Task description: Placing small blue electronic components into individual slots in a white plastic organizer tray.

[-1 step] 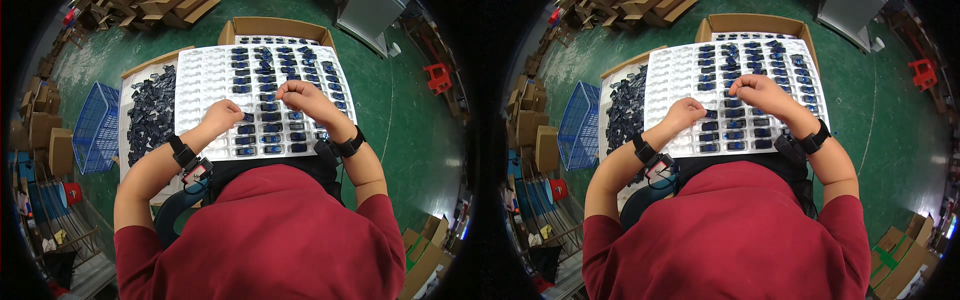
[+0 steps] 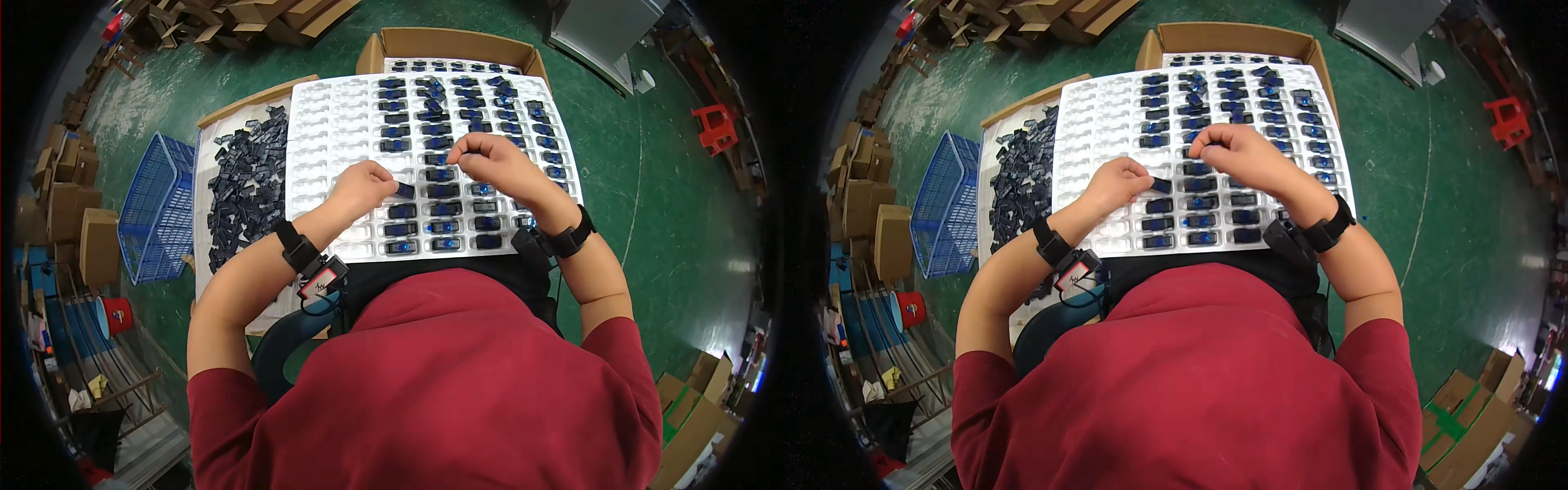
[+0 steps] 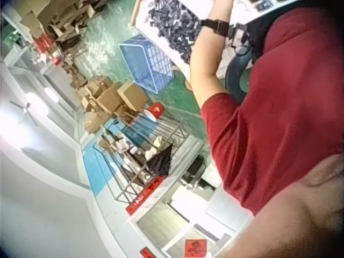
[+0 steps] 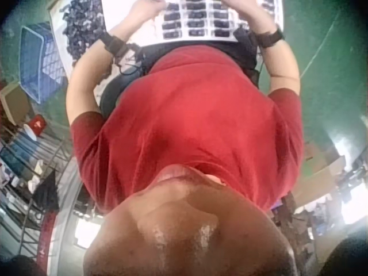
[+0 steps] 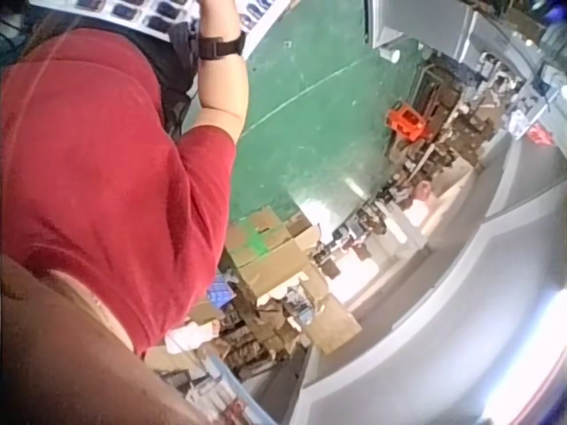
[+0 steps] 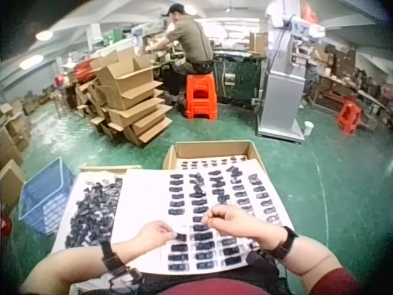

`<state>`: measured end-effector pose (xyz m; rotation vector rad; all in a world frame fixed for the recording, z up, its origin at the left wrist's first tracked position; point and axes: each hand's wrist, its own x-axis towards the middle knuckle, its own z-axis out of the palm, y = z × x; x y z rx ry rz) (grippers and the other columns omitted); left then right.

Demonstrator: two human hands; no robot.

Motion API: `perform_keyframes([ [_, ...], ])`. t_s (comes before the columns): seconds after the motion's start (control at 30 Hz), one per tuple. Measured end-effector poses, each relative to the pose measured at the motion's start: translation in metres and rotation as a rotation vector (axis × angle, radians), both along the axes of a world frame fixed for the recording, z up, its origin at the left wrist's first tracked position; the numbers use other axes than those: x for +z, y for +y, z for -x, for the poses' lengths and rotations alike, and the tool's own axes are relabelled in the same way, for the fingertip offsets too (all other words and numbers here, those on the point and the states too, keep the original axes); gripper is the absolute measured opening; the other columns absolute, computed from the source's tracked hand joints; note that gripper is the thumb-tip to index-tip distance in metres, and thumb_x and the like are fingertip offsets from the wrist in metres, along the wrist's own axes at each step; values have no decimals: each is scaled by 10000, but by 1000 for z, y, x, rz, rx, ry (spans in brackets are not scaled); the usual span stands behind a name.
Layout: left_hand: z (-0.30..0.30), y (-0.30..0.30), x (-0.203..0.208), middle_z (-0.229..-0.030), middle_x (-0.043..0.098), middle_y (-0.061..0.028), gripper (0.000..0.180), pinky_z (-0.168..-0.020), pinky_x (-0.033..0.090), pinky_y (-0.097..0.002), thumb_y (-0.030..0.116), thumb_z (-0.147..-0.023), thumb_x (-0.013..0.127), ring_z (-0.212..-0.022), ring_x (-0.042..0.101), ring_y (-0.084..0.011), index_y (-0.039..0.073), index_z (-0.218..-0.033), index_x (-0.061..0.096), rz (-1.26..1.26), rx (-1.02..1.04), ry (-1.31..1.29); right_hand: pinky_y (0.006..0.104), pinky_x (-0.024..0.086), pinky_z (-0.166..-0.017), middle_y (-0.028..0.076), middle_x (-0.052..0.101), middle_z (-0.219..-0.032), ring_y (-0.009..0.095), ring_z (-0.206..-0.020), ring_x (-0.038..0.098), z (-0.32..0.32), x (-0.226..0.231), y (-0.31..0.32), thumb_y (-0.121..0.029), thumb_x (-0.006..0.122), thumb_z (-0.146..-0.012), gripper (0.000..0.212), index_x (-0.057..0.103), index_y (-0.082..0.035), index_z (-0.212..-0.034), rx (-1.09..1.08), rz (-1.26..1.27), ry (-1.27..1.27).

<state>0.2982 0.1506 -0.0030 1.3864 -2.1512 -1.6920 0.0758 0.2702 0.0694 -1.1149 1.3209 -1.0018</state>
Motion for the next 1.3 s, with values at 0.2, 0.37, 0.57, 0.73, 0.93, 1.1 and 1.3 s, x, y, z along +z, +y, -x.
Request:
perform_keyframes([
  [0.2,0,8,57,-758,596,2,242,-470,364,-151,142,-807,663,-571,482,-33,7,-1001,614,-221,104,221,309,464,-632,106,598,-750,179,-655,560,-20,-10,-6,-122,629,-754,160,608,-1,-858,59,288,397],
  [0.37,-2,14,83,-754,594,4,237,-469,356,-154,138,-818,659,-571,478,-29,-10,-991,596,-216,74,314,344,477,-690,130,587,-806,269,-776,589,-42,11,-12,-143,712,-706,223,591,-15,-843,112,474,613],
  [0.57,-3,17,87,-738,593,3,232,-476,355,-153,130,-817,663,-569,476,-27,-16,-982,589,-170,93,350,365,489,-708,137,599,-808,288,-777,600,-46,13,-16,-115,677,-719,171,584,-10,-817,98,540,649],
  [0.73,-4,17,89,-746,609,-9,236,-521,390,-172,108,-801,668,-604,499,-40,-34,-980,609,-192,103,373,365,482,-665,136,592,-748,294,-713,587,-46,12,-15,-127,631,-761,137,581,-1,-779,106,570,679],
  [0.93,-11,21,95,-826,643,-43,183,-572,443,-211,77,-820,662,-669,559,-81,2,-985,633,223,-6,455,228,433,-577,48,608,-748,86,-630,513,-28,13,-14,-124,567,-848,89,551,-38,-830,-120,196,80],
  [1.1,-23,15,111,-896,656,-87,225,-612,483,-287,32,-711,669,-705,602,-204,46,-935,662,1222,-433,551,169,391,-554,19,626,-837,12,-633,458,-23,37,-6,-100,533,-870,40,534,-60,-876,-26,145,-161],
  [1.3,-25,20,117,-938,651,-44,228,-556,475,-254,88,-682,649,-680,589,-151,96,-909,671,1481,-621,635,175,406,-580,-16,587,-811,18,-663,475,-23,44,1,-79,578,-834,89,608,-35,-907,157,216,-45],
])
